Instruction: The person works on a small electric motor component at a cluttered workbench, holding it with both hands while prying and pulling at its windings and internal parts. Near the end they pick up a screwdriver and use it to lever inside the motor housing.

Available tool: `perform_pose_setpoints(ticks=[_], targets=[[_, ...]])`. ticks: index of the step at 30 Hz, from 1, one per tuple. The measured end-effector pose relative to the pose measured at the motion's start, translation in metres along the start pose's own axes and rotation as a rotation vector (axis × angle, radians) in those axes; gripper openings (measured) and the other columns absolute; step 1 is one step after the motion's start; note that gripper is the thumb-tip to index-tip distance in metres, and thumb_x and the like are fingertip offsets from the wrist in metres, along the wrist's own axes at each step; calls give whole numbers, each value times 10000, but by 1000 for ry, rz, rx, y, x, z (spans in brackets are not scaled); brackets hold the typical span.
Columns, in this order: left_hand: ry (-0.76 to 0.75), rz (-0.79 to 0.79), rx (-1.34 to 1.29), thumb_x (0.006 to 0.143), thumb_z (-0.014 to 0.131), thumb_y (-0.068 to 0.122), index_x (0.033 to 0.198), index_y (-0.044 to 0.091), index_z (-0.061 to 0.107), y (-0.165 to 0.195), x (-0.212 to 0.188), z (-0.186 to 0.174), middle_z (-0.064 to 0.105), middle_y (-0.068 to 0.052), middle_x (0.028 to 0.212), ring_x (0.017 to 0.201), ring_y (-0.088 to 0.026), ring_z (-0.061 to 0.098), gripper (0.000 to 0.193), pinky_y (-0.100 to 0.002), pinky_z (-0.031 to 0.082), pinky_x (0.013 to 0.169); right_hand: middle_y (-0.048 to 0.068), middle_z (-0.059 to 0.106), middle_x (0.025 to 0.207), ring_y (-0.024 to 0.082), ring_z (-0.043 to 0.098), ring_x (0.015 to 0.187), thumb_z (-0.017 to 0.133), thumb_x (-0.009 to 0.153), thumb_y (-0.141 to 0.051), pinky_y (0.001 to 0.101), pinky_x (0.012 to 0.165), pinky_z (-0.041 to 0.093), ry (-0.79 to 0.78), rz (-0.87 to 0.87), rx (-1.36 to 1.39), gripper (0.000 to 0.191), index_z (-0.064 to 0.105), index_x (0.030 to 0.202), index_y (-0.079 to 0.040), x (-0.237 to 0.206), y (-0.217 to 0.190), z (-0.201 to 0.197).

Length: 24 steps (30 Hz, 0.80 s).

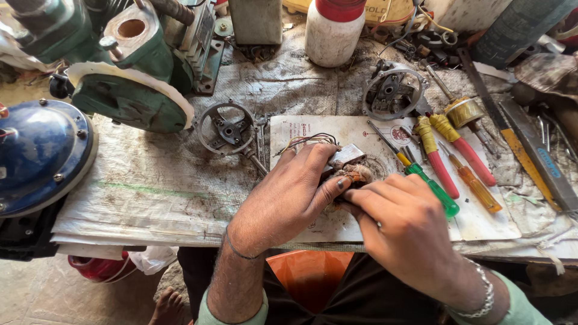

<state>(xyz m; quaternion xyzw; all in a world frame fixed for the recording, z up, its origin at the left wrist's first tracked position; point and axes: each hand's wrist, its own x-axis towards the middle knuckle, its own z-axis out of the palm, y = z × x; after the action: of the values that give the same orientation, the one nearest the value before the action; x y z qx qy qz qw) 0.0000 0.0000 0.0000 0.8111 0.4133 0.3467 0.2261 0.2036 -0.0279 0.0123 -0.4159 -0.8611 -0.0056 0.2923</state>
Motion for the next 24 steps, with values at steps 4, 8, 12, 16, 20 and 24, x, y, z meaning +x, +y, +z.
perform_pose_setpoints(ticks=[4,8,12,16,20,24], targets=[[-34,-27,-16,1025,599,311,1356,36,497,-1,1,0,636,-201,1195,1113,-437,586,443,-505,475,950,71,690,787,278,633,766,757,764,-49,430,726,451,0,-8,-23,88,709,838,-52,3,-1,6],[-34,-17,-17,1022,604,311,1356,30,492,-2,2,-1,636,-202,1190,1103,-441,584,450,-506,477,936,64,690,809,271,627,760,743,771,-51,423,721,454,53,-14,23,108,705,873,-50,2,-2,1],[-28,-12,-16,1023,596,293,1365,29,488,-2,1,0,635,-202,1207,1092,-439,585,445,-506,479,934,84,693,789,301,643,768,751,749,-45,439,709,452,25,-10,8,102,697,835,-35,6,-5,6],[-18,-6,-25,1026,603,298,1352,26,492,-4,1,1,634,-201,1192,1103,-430,589,439,-502,479,938,79,715,813,280,646,735,777,781,-81,417,695,455,54,39,68,128,727,894,-45,1,-3,0],[-12,17,-25,1026,602,291,1356,21,494,-4,1,0,632,-203,1200,1117,-427,589,439,-499,480,951,91,715,833,285,659,766,781,776,-80,421,718,462,67,42,66,148,716,904,-43,0,-3,6],[-18,-2,-15,1024,610,291,1355,24,500,-4,1,0,631,-209,1192,1118,-431,585,439,-502,478,954,102,705,809,309,650,767,788,767,-65,433,720,455,60,46,60,136,707,873,-41,2,-4,11]])
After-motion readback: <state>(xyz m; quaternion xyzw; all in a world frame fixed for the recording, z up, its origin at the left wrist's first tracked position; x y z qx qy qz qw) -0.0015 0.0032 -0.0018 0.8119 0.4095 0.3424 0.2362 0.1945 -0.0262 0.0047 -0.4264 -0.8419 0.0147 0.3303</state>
